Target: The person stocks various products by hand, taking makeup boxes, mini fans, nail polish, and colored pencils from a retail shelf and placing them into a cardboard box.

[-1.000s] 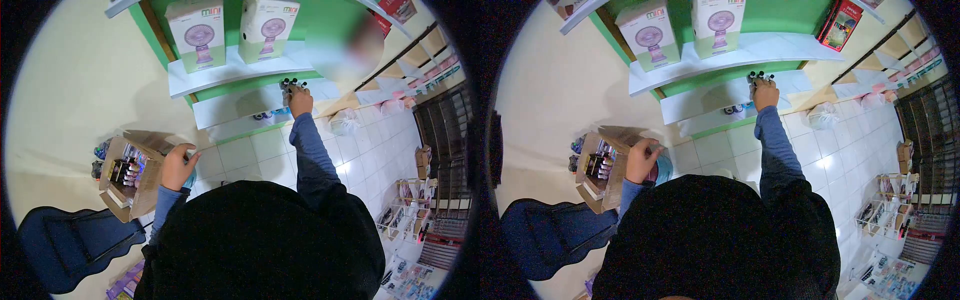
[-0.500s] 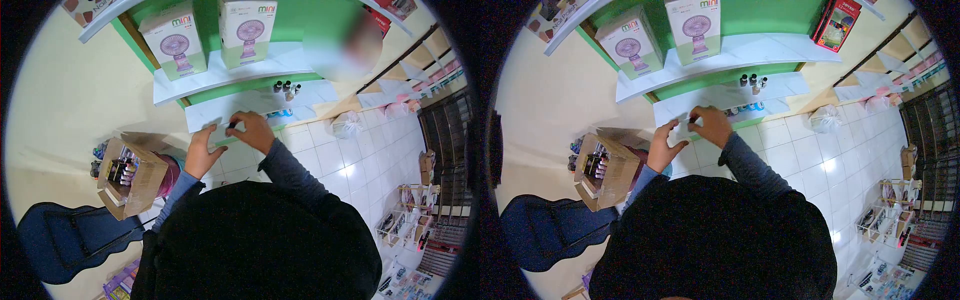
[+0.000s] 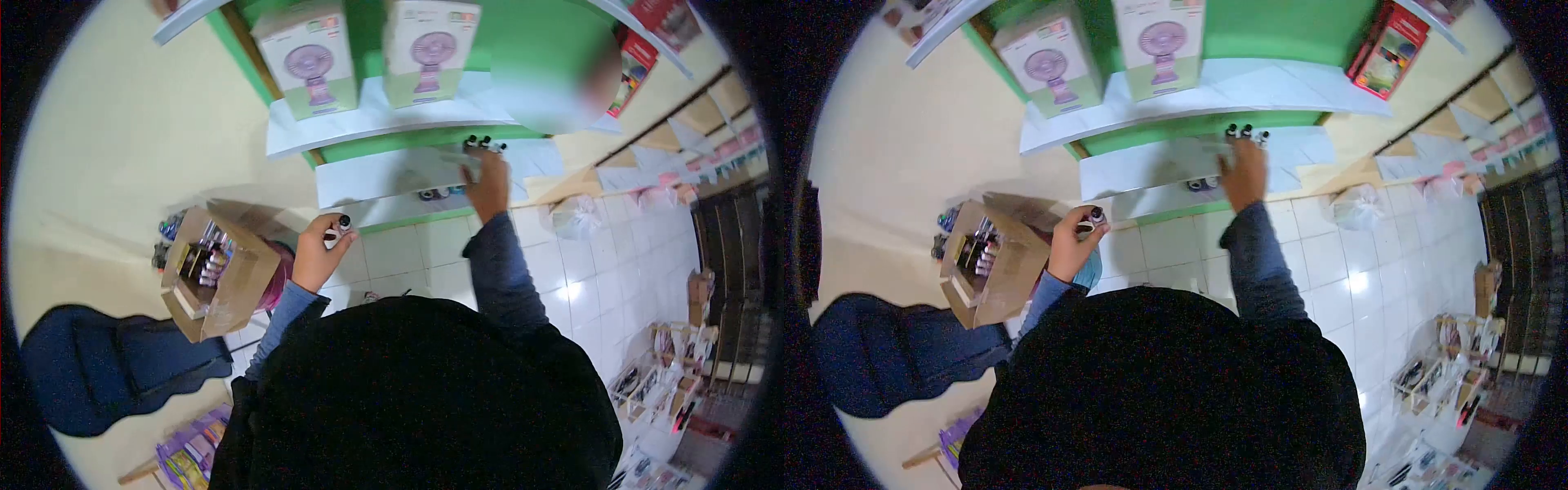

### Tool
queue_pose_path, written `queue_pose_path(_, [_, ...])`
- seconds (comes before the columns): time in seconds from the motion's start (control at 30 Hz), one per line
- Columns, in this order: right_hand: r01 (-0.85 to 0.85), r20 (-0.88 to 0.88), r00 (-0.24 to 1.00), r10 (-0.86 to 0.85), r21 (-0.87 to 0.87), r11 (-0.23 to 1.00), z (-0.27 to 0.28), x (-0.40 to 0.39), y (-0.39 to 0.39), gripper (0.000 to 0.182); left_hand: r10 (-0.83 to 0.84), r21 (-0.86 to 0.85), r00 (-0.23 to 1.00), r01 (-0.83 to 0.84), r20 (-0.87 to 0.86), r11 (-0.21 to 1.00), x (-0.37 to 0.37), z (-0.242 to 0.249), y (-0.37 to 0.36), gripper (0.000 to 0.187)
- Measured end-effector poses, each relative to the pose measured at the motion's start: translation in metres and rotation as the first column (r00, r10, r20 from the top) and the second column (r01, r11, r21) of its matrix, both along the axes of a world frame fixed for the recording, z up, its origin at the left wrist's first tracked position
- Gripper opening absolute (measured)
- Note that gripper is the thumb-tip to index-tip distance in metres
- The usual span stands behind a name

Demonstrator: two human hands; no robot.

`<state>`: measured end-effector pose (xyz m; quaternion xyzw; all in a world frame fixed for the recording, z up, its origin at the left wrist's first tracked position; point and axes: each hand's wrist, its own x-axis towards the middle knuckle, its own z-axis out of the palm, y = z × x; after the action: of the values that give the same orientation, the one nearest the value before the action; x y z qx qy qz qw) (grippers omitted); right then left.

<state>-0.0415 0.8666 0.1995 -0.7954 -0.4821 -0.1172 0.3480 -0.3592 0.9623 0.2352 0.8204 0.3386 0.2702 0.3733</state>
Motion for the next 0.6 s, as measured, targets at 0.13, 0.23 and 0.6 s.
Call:
queue_pose_path(0.13, [0.276,0.134,0.955,-0.264,-0.086,0.957,-0.024,0.041,-0.011,0.043,0.157,-0.055,0.986,-0.154,0.062,0.987,-0.031,0.017,0.003,0.033])
queue_pose_path(0.23, [0.219,0.177,0.965,-0.195,-0.126,0.968,-0.043,0.063,-0.013,0.036,0.242,-0.075,0.968,-0.236,0.069,0.969,-0.060,0.015,0.012,0.034])
queue_pose_path(0.6, [0.187,-0.025,0.981,-0.190,-0.105,0.977,-0.036,0.035,0.000,0.029,0.481,-0.092,0.861,-0.472,0.168,0.877,-0.157,0.016,0.042,0.038])
